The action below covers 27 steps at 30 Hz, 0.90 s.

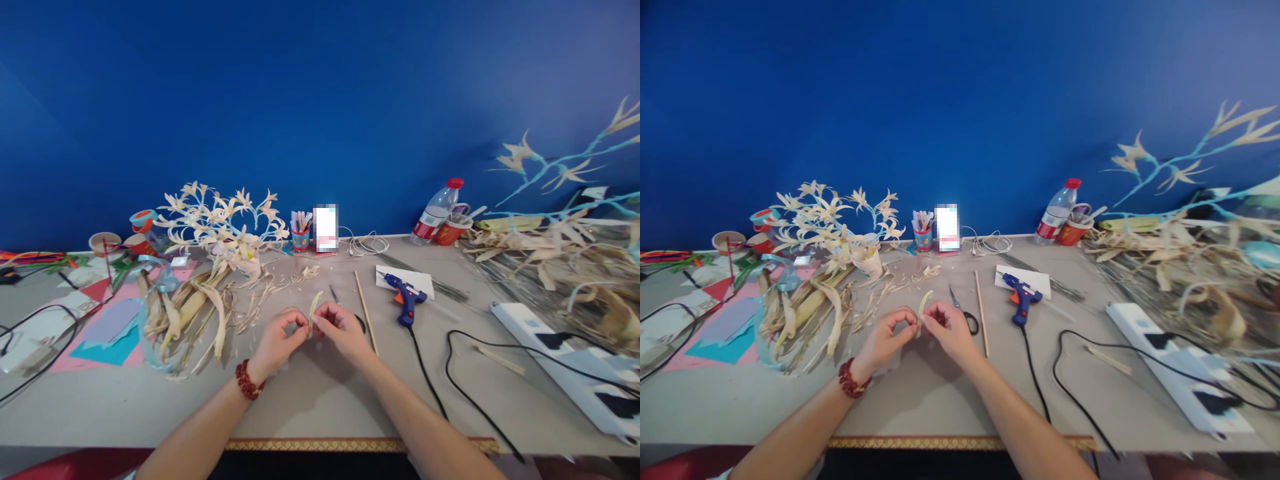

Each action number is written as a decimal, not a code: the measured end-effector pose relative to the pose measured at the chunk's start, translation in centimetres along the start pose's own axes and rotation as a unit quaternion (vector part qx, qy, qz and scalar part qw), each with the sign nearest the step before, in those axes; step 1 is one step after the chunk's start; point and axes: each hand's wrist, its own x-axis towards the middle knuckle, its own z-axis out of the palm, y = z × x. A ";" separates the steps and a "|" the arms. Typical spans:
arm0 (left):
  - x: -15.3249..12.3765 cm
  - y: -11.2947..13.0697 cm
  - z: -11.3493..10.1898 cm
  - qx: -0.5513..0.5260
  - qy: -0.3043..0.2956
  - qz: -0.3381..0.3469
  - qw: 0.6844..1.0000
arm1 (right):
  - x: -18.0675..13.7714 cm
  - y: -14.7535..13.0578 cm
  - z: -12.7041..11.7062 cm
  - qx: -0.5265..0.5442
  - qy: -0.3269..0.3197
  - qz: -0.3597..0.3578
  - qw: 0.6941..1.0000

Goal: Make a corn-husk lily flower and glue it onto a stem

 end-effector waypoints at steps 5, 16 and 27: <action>0.0 -0.4 0.2 0.008 0.033 -0.011 0.999 | -0.1 0.1 -0.2 -0.071 -0.034 -0.024 0.997; -0.4 -0.3 0.4 0.124 0.064 0.047 0.989 | -0.4 -0.8 -0.3 -0.251 -0.016 -0.052 0.967; -0.5 -0.1 0.5 0.119 0.059 0.050 0.990 | -0.2 -0.2 -0.4 -0.197 -0.006 -0.036 0.980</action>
